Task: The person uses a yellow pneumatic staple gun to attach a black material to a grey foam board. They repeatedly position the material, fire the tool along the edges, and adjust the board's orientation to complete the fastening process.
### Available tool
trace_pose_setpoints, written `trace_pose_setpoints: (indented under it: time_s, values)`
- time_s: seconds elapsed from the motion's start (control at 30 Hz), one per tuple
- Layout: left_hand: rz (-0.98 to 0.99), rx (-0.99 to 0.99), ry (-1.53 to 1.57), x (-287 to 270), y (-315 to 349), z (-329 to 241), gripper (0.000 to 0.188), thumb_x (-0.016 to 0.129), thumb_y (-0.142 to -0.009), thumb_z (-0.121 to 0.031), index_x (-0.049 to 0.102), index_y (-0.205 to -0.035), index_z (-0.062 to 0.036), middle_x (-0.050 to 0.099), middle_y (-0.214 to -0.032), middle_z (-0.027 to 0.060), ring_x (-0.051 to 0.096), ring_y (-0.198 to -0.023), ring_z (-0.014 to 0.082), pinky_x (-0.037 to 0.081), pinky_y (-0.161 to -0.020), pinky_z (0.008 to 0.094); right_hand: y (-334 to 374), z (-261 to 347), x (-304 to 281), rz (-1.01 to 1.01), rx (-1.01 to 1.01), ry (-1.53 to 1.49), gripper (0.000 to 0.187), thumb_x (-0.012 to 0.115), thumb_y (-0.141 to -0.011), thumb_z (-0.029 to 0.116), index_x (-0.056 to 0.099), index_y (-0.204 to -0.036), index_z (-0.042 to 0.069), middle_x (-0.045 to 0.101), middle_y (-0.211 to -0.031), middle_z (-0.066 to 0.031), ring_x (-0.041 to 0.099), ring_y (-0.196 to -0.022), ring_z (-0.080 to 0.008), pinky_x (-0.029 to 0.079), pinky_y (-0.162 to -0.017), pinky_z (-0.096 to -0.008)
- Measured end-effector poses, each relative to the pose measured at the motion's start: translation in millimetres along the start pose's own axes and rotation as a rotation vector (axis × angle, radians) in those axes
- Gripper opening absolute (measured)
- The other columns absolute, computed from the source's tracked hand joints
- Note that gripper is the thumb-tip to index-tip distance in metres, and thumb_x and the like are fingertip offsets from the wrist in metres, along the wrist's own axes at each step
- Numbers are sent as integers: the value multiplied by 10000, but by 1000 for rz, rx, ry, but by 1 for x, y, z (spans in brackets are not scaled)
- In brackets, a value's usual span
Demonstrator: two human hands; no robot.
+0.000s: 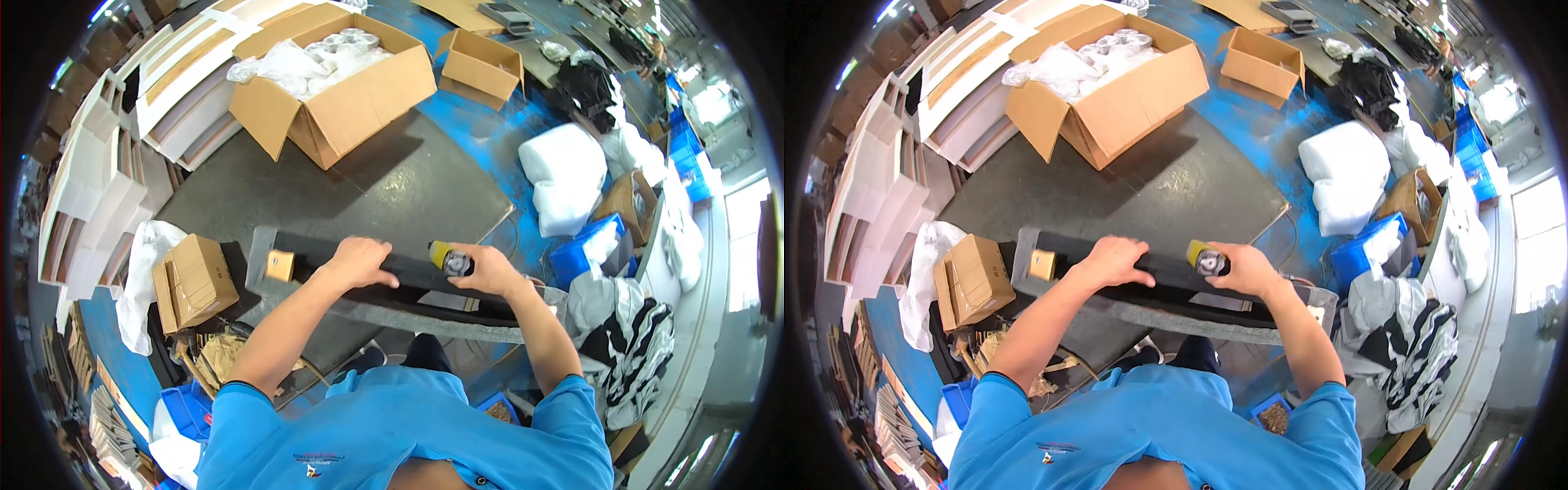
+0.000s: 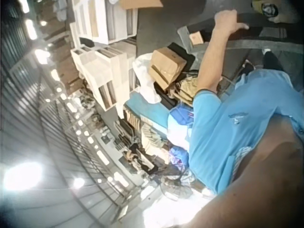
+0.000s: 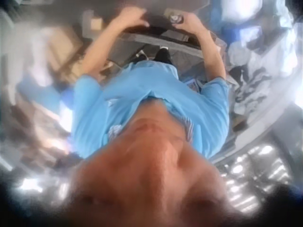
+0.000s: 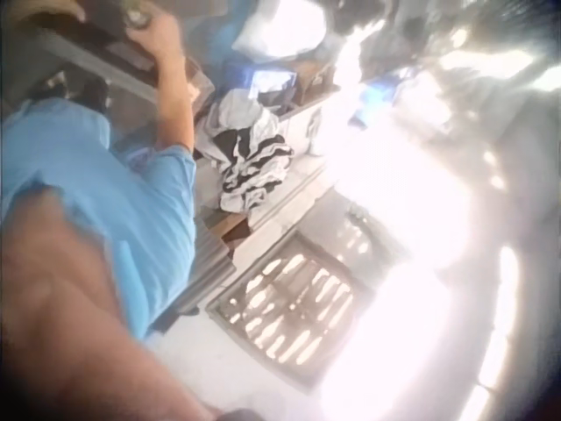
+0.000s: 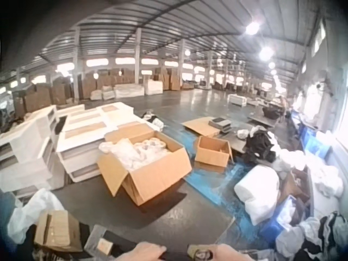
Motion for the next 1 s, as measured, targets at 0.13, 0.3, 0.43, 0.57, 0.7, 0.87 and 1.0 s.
trace_pose_setpoints:
  time_s: [0.13, 0.3, 0.43, 0.57, 0.7, 0.87, 1.0]
  values:
    - [58, 80, 201, 11, -16, -2, 500, 764, -906, -484, 729, -1209, -87, 776, -1056, 158, 730, -968, 389, 569, -823, 499, -21, 0, -37, -37, -53, 107, 829, 900, -766, 491, 643, -1400, 23, 726, -1243, -231, 690, -1147, -406, 544, -1011, -443]
    - [44, -9, 212, 1, -10, 4, 376, 737, -940, -370, 739, -1211, -109, 781, -1088, 121, 728, -997, 360, 567, -844, 486, -24, -82, -143, 21, 388, 16, 679, 872, -835, 478, 706, -1242, -39, 758, -1056, -261, 722, -1028, -421, 559, -925, -454]
    - [-58, -98, 239, -6, -1, 1, 355, 760, -906, -325, 738, -1174, -93, 778, -1085, 133, 742, -957, 356, 586, -814, 470, 7, -193, -235, -352, 403, -60, 521, 808, -914, 420, 730, -1086, -66, 751, -833, -192, 713, -766, -265, 553, -744, -424]
    - [-198, -318, 270, -13, 18, -1, 339, 777, -882, -273, 741, -1160, -83, 778, -1102, 142, 746, -937, 359, 596, -779, 448, 45, -275, -251, -395, 700, -171, 445, 807, -926, 389, 725, -1017, -38, 645, -694, -46, 607, -587, -150, 493, -564, -329]
    - [-268, -574, 339, -1, 31, 3, 293, 767, -900, -261, 750, -1115, -62, 780, -1007, 169, 742, -872, 384, 585, -743, 466, 74, -312, -244, -403, 773, -310, 402, 805, -943, 376, 718, -987, -14, 615, -665, -16, 571, -534, -110, 461, -503, -289]
    - [-182, -694, 368, -5, 9, 6, 296, 742, -919, -240, 729, -1158, -66, 764, -983, 194, 731, -897, 410, 575, -768, 477, 31, -239, -229, -379, 466, -598, 260, 730, -1019, 256, 697, -1022, -3, 628, -680, -19, 590, -575, -111, 475, -550, -284]
    - [-344, -502, 441, -30, -96, -24, 421, 709, -931, -192, 633, -1334, -97, 712, -1224, 188, 706, -1031, 414, 577, -863, 484, -10, -182, -201, -289, 273, -762, 250, 706, -1027, 210, 682, -1124, -19, 667, -735, -31, 639, -627, -116, 522, -606, -285]
Point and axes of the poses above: each hand's wrist, its own y-axis away from the middle knuckle, its own x-axis out of the palm, z = x × y, the point moved 9 cm from there along -y, towards the middle knuckle
